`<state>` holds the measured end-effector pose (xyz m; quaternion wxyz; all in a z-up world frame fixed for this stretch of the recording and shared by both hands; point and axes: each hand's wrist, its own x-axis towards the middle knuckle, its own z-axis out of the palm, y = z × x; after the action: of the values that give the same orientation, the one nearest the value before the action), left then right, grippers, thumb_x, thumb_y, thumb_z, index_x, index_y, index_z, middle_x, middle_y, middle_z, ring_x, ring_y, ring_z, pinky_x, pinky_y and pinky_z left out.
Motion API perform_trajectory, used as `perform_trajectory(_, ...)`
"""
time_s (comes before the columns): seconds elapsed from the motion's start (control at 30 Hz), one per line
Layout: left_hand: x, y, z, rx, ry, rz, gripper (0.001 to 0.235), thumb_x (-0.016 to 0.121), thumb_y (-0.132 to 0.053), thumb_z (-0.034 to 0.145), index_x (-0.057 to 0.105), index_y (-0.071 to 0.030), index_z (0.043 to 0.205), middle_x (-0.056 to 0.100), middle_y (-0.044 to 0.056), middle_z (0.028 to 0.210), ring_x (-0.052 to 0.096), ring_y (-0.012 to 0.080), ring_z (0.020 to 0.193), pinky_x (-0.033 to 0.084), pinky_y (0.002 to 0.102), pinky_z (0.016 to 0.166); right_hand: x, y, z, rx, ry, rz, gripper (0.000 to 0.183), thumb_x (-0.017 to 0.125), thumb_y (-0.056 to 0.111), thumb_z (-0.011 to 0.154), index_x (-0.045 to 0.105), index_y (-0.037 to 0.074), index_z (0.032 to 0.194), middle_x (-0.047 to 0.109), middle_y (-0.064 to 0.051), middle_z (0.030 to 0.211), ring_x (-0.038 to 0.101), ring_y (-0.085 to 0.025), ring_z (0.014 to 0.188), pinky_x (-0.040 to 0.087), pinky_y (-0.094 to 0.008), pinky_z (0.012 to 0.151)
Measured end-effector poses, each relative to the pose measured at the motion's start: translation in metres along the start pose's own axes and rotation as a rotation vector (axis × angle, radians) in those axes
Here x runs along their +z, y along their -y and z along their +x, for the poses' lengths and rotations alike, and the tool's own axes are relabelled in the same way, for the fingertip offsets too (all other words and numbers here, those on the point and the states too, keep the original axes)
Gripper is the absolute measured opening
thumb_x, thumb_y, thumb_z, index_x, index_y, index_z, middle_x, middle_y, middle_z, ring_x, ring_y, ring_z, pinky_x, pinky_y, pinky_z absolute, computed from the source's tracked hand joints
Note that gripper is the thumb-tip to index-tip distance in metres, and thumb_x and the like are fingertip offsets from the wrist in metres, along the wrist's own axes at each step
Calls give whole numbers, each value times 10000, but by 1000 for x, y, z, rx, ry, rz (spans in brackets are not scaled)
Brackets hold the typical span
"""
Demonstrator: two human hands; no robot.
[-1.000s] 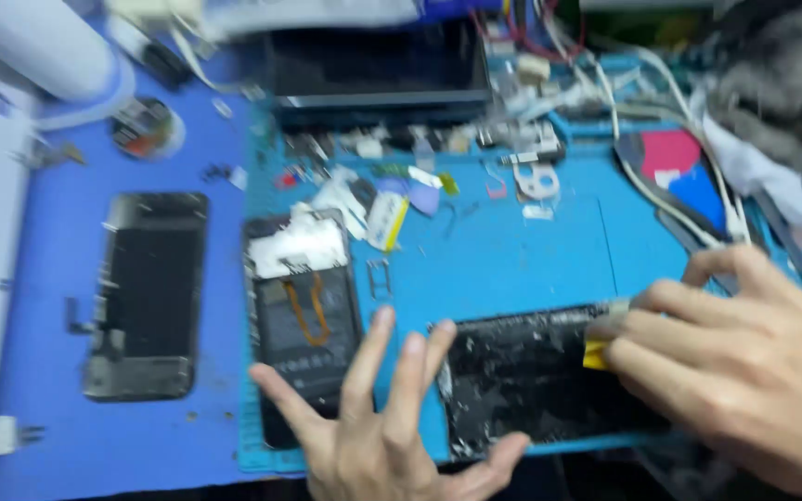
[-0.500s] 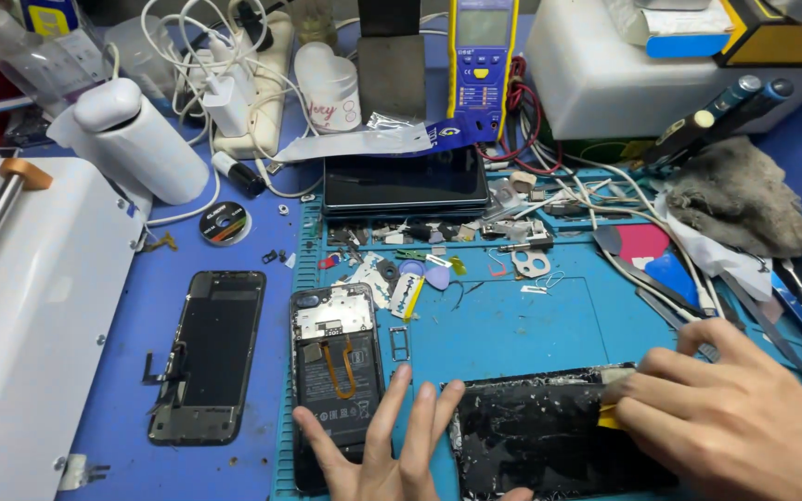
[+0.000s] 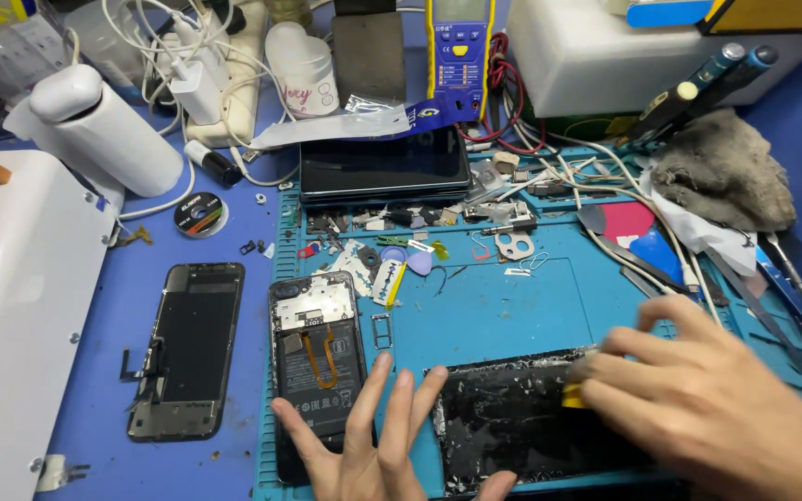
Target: Scrape adhesive residue from a smartphone screen using a plastic tool.
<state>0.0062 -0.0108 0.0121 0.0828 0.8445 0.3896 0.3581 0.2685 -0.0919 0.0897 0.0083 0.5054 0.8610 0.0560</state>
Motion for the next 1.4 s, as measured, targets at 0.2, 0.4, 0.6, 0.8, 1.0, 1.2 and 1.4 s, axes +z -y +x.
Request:
perform_trajectory(0.2, -2, -4, 4, 16, -23, 6, 903, 566, -769, 847, 399, -83, 1411, 818, -141, 1149, 571, 197, 1373, 65, 876, 1177, -5, 6, 26, -39, -57, 0, 298, 418, 151, 1074, 552, 166, 809, 609, -7, 789, 558, -258, 712, 430, -483, 769)
perform_trajectory(0.4, 0, -1, 3, 12, 1, 6, 914, 577, -784, 836, 406, -98, 1416, 821, -132, 1139, 593, 202, 1356, 79, 904, 1159, 3, -5, -23, 121, 38, -124, 198, 484, 188, 1029, 604, 207, 872, 682, 72, 891, 632, -243, 808, 443, -502, 836)
perform_trajectory(0.6, -3, 1, -1, 10, 51, 25, 1010, 633, -797, 793, 363, -112, 1484, 782, -129, 1252, 536, 176, 1410, 44, 887, 1175, -2, -3, -7, -1, -3, 11, 196, 471, 184, 1056, 604, 157, 914, 679, -30, 967, 623, -272, 816, 440, -505, 830)
perform_trajectory(0.8, -7, -7, 7, -7, -5, -21, 874, 616, -748, 821, 421, -113, 1390, 828, -121, 1143, 569, 187, 1374, 71, 869, 1187, -2, 8, 23, -66, -115, 82, 278, 392, 104, 1062, 564, 140, 846, 681, -19, 982, 572, -244, 728, 435, -502, 788)
perform_trajectory(1.0, -5, -6, 7, -18, -9, -37, 890, 565, -781, 848, 413, -112, 1415, 839, -128, 1110, 579, 219, 1368, 46, 881, 1178, 13, -17, -38, 76, -99, -37, 204, 484, 330, 1037, 636, 247, 929, 736, 147, 1082, 665, -170, 836, 434, -443, 742)
perform_trajectory(1.2, -4, -6, 6, 35, -76, -13, 794, 539, -729, 890, 426, -94, 1353, 831, -133, 1113, 613, 211, 1333, 92, 857, 1192, 6, -2, -3, -47, -50, 106, 366, 321, 222, 1101, 630, 174, 910, 692, -15, 1011, 622, -247, 788, 420, -536, 838)
perform_trajectory(1.4, -3, -3, 1, -8, -21, 41, 912, 574, -785, 827, 452, -109, 1427, 801, -51, 1197, 625, 159, 1325, 110, 862, 1204, -6, 5, 21, -47, -147, 87, 324, 357, 149, 1091, 594, 123, 872, 723, -19, 1074, 605, -236, 736, 440, -466, 765)
